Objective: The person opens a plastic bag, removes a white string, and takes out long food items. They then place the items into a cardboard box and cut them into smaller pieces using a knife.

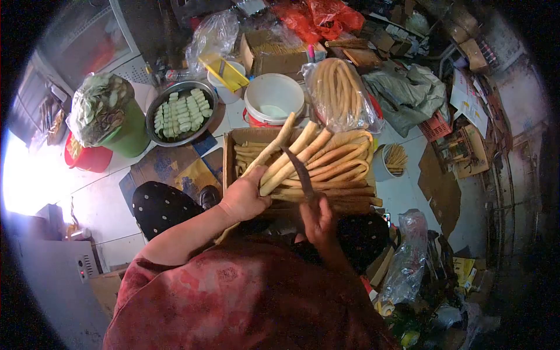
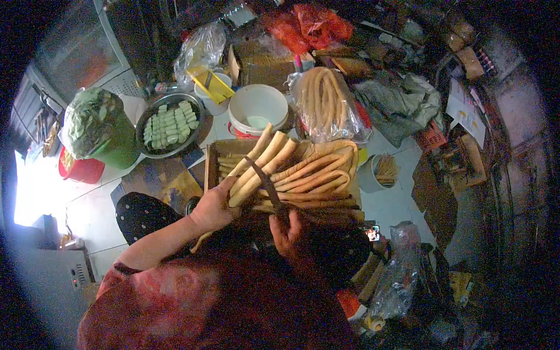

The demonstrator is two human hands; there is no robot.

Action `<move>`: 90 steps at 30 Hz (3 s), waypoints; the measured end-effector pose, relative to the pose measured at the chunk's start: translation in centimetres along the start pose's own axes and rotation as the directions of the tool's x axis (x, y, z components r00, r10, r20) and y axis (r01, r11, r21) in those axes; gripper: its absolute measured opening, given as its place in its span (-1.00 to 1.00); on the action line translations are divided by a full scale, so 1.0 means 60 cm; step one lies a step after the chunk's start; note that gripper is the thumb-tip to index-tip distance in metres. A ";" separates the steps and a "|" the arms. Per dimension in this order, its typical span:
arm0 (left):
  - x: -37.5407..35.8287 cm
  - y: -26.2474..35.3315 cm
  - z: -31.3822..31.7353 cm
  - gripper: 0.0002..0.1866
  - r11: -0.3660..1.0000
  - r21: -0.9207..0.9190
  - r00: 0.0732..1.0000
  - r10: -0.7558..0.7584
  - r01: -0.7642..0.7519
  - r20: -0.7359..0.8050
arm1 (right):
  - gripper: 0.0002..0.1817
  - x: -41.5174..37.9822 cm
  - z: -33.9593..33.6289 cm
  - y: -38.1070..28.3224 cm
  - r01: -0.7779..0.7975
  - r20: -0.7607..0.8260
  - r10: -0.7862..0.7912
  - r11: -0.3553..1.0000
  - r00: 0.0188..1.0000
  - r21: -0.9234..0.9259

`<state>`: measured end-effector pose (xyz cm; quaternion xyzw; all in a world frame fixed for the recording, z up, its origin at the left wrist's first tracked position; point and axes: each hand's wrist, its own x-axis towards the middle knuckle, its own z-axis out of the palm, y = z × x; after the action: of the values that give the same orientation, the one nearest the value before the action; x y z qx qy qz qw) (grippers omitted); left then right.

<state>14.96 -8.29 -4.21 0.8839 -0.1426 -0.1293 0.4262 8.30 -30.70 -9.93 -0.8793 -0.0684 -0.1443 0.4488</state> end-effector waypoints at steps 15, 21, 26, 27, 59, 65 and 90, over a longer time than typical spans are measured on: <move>-0.009 0.004 0.008 -0.37 0.995 0.089 0.997 0.034 -0.040 0.072 | -0.65 0.003 0.023 -0.008 0.220 0.060 -0.218 0.975 0.974 -0.026; -0.019 -0.014 0.017 -0.44 0.994 -0.110 0.995 0.033 -0.023 0.092 | -0.65 -0.021 0.026 -0.003 -0.145 0.265 0.109 0.982 0.958 0.123; -0.024 -0.009 0.010 -0.58 0.991 -0.129 0.994 -0.031 0.045 0.105 | -0.65 -0.013 0.018 -0.020 -0.117 0.297 0.081 0.987 0.952 0.108; -0.023 -0.014 0.012 -0.62 0.989 -0.132 0.994 -0.048 0.061 0.099 | -0.65 -0.012 0.019 -0.020 -0.122 0.299 0.085 0.987 0.951 0.107; 0.007 -0.043 -0.001 -0.62 0.723 -0.575 0.871 -0.075 0.383 0.485 | -0.59 0.010 0.029 -0.039 -0.187 0.366 0.197 0.980 0.910 -0.065; 0.010 -0.051 0.009 -0.70 0.748 -0.495 0.851 -0.176 0.442 0.494 | -0.66 0.005 0.028 -0.040 -0.175 0.376 0.219 0.973 0.900 -0.149; 0.002 -0.038 0.037 -0.55 0.992 0.000 0.938 -0.122 0.129 0.325 | -0.52 -0.004 0.005 -0.087 -0.277 0.379 0.373 0.918 0.847 -0.284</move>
<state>14.62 -8.56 -7.39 0.8534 -0.1528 -0.3011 0.3971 6.86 -27.41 -6.15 -0.9318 0.0024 0.1226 0.3417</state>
